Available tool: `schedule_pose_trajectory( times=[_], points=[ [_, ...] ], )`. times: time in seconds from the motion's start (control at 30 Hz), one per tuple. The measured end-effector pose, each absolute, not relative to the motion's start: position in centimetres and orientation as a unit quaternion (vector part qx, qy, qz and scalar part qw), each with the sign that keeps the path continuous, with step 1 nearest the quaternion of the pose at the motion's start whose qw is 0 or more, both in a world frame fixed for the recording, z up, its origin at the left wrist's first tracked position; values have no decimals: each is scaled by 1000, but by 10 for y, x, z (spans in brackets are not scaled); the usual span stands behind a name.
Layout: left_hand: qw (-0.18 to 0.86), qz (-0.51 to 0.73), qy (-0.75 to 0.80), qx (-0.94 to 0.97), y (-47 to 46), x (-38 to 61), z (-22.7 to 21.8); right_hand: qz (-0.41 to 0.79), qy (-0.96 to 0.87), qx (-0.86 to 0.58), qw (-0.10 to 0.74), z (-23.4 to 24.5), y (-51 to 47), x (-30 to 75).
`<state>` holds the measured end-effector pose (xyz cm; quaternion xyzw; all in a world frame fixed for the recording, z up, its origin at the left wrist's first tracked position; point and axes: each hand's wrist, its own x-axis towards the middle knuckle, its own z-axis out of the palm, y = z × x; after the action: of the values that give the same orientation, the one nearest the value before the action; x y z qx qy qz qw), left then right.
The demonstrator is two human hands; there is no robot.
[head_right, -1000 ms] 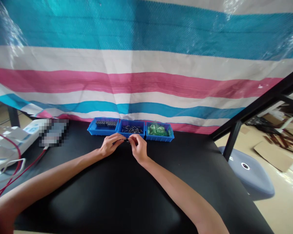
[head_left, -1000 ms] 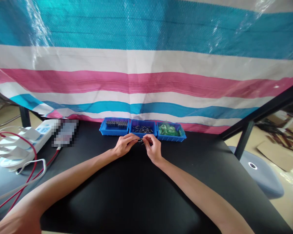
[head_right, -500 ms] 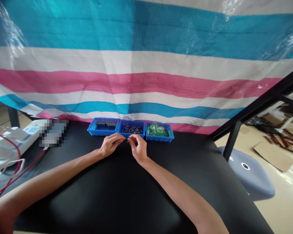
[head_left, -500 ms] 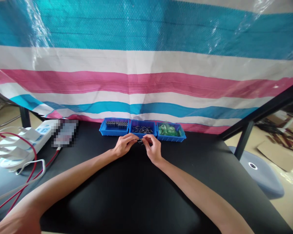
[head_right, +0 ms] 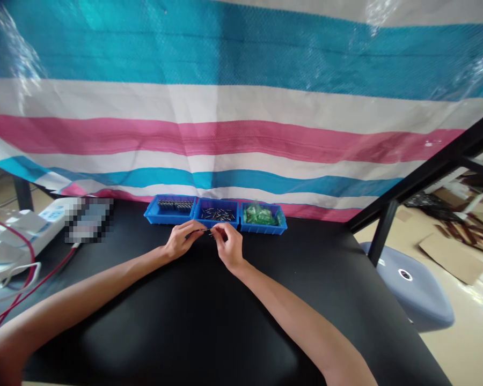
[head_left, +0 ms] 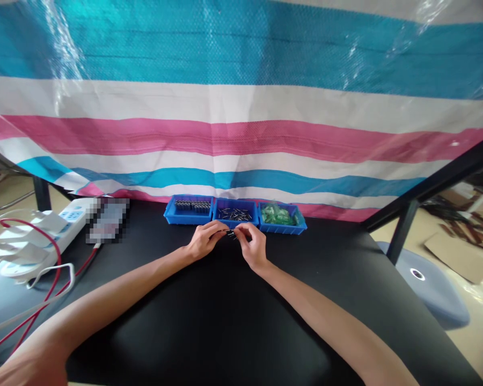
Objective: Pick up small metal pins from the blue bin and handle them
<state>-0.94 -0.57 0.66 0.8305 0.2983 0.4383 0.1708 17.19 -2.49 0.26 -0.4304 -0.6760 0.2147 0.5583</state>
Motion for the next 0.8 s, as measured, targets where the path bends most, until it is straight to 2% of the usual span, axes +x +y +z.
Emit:
schedule_pose_trajectory(
  times=[0.43,0.8],
  points=[
    [181,362,334,851,-9,-9,12,195,-689,-433,548,4,-27,172],
    [134,397,354,836,-6,-6,5,198,-693,-435,539,7,-29,172]
  ],
)
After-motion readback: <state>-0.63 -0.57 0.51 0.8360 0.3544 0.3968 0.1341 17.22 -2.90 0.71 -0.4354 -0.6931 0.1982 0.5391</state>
